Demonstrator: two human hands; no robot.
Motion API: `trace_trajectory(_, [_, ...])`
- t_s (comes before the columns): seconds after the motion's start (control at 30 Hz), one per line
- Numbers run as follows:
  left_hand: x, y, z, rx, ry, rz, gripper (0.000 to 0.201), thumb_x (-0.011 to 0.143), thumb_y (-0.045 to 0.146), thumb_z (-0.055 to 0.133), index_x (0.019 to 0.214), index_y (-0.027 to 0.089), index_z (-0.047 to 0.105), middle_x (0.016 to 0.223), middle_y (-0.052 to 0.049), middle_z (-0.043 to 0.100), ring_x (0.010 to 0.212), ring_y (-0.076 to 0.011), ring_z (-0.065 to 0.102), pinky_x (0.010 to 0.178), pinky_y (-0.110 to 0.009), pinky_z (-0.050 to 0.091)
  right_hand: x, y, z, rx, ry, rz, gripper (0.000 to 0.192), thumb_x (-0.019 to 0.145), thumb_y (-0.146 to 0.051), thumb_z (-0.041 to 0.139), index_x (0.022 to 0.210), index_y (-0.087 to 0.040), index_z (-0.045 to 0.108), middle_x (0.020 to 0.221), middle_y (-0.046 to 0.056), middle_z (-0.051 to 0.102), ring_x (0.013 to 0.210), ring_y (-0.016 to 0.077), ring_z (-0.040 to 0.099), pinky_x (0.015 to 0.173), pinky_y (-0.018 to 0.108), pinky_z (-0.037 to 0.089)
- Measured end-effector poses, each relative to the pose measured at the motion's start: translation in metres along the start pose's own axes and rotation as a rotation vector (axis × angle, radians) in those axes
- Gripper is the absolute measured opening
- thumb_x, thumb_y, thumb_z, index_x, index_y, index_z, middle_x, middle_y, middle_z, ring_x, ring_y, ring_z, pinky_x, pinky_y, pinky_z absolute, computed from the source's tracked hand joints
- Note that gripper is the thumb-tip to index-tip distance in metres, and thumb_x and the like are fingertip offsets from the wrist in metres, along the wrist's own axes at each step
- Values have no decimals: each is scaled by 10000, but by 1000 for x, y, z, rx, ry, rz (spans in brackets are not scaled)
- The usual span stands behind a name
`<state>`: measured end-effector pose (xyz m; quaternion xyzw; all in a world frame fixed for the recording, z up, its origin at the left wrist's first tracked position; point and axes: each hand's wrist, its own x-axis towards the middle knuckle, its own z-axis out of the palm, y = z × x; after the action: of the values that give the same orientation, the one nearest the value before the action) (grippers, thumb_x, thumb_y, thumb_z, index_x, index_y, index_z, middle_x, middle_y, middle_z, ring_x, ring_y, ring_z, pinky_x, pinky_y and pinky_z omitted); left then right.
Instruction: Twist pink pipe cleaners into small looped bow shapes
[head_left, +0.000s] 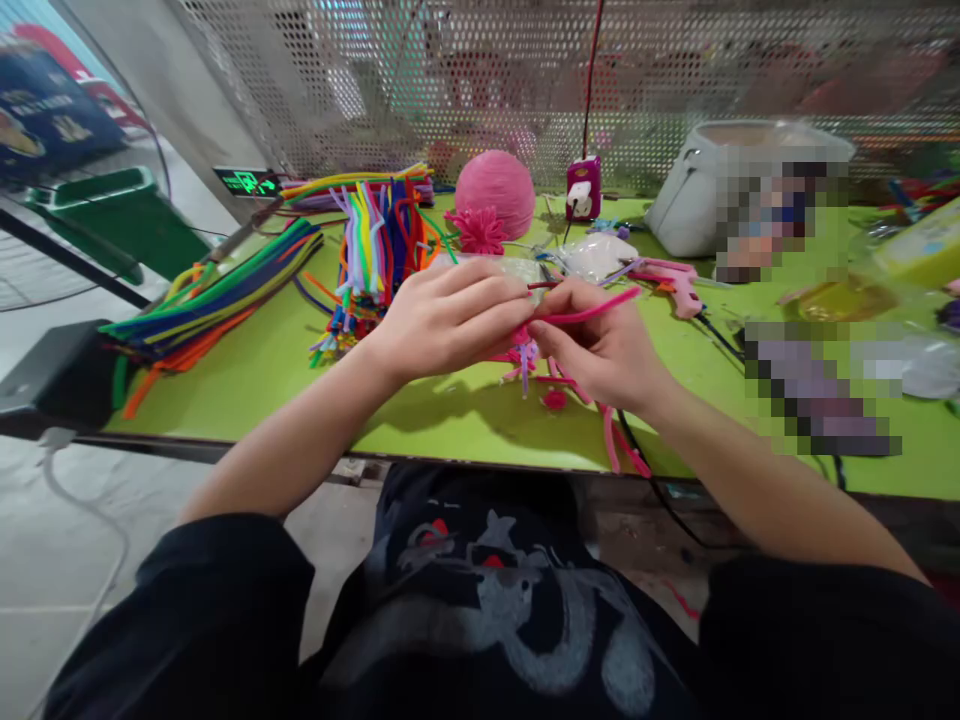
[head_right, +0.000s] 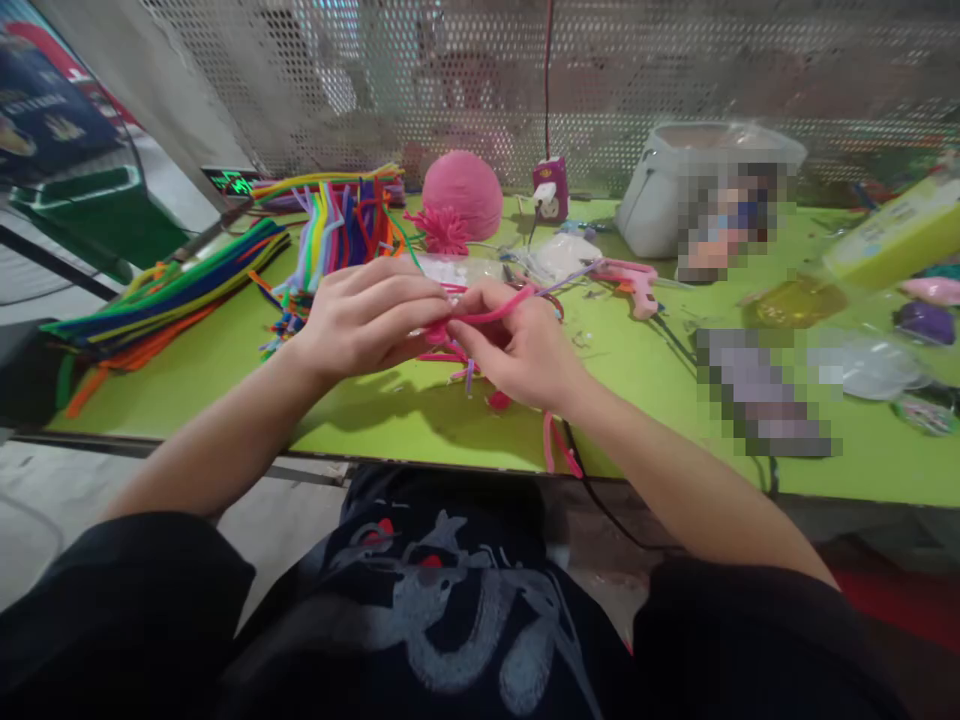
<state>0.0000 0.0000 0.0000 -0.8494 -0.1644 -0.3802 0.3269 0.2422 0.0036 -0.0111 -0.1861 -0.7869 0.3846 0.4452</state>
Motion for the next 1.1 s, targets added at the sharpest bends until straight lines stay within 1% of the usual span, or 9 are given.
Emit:
trace_trajectory(0.2, [6,14,2,-403,-60,-256,68,1062,257,606,1005,222,615,871,-30,700,766,-137,629,679,-274,503,1,-5,-7,-72,-93,-31,152,1063,-289,689,943,-242,610,659,-53,494,524,100,414,464,271,302])
trace_trajectory(0.4, [32,28,-2,-1338,-435,-1200,348,980,372,571,696,230,430,623,47,354,518,-70,302,462,-231,229,4,-3,-15,-443,-87,-390,93,1046,-169,658,968,-217,646,822,1,697,670,122,585,605,284,430])
trace_trajectory(0.47, [35,28,-3,-1558,-553,-1393,355,938,375,569,674,249,369,611,63,282,485,-60,242,434,-230,181,4,-2,-16,-527,-93,-438,83,1040,-159,660,976,-211,673,835,9,718,692,132,609,628,296,437])
trace_trajectory(0.53, [32,24,-3,-1469,-471,-1364,281,935,381,586,732,230,463,653,35,393,507,-76,359,445,-234,271,5,-1,-17,-436,-71,-337,84,1032,-170,685,960,-213,682,768,-13,671,617,114,557,575,289,400])
trace_trajectory(0.63, [19,16,-3,-942,-195,-925,282,879,416,738,1049,209,648,1021,-82,686,823,-164,653,631,-294,499,6,-3,-16,-128,-30,-57,153,1031,-250,752,919,-228,649,698,-40,592,545,102,510,502,280,366])
trace_trajectory(0.73, [7,10,0,-547,-206,-513,297,932,442,743,1139,237,687,1188,-121,735,1066,-244,691,856,-389,553,8,-5,-13,80,-72,95,228,1010,-318,803,906,-238,616,691,-44,581,562,112,537,503,274,393])
trace_trajectory(0.8, [5,10,1,-477,-236,-429,178,1013,404,646,1052,236,692,1046,-94,738,983,-229,677,857,-393,526,8,-7,-11,142,-93,122,249,998,-328,815,899,-236,606,683,-52,564,565,105,509,517,272,395])
trace_trajectory(0.9, [14,18,-1,-635,-229,-590,183,996,354,615,883,214,648,811,-38,639,765,-163,581,729,-330,447,7,-10,-9,96,-72,80,231,1022,-341,778,899,-231,617,703,-51,569,569,100,475,529,279,382])
trace_trajectory(1.1, [39,32,-5,-1539,-396,-1431,349,865,398,601,637,235,392,583,39,302,493,-74,277,479,-258,234,3,-10,-12,-370,-26,-339,78,1018,-185,692,953,-227,686,825,-6,717,695,134,610,633,308,431])
